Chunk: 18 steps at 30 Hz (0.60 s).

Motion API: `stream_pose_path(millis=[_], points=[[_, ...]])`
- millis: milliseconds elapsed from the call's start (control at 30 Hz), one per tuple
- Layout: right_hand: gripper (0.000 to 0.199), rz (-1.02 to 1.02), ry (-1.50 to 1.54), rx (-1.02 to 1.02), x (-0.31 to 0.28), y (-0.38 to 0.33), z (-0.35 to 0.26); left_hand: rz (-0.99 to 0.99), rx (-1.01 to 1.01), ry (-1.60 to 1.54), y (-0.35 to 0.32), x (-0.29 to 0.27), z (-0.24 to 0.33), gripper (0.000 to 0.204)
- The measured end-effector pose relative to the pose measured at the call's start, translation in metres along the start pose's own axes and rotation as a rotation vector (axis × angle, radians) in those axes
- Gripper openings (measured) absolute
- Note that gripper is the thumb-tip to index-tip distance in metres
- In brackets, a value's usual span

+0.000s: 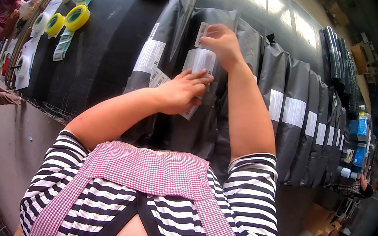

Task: The person labels multiple grey wrapped packages on a table by peeling labels from a roll, applying them to the center of each package, and smoothing them down by hand.

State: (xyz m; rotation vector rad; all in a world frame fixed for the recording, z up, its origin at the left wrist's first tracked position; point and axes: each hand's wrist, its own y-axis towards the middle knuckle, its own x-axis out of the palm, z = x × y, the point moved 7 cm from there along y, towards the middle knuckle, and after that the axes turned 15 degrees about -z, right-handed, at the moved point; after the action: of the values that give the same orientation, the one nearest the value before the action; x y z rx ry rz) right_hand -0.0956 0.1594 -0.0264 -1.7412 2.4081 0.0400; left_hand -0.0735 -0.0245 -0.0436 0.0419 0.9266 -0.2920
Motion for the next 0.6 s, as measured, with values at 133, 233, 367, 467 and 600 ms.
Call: stream_pose_path(millis=[133, 233, 367, 467, 600], points=[[0.042, 0.078, -0.111, 0.117, -0.012, 0.011, 0.019, -0.022, -0.050, 0.063, 0.014, 0.008, 0.011, 0.019], [0.047, 0.103, -0.123, 0.125, -0.022, 0.011, 0.031, -0.015, -0.053, 0.079, 0.018, 0.010, 0.012, 0.019], [0.047, 0.093, -0.190, 0.106, -0.022, 0.010, 0.030, -0.023, -0.063, 0.072, 0.017, 0.010, 0.011, 0.018], [0.043, 0.071, -0.237, 0.102, -0.017, 0.009, 0.025, -0.023, -0.061, 0.069, 0.017, 0.009, 0.011, 0.018], [0.041, 0.055, -0.266, 0.094, -0.015, 0.009, 0.020, -0.011, -0.055, 0.061, 0.016, 0.007, 0.011, 0.018]])
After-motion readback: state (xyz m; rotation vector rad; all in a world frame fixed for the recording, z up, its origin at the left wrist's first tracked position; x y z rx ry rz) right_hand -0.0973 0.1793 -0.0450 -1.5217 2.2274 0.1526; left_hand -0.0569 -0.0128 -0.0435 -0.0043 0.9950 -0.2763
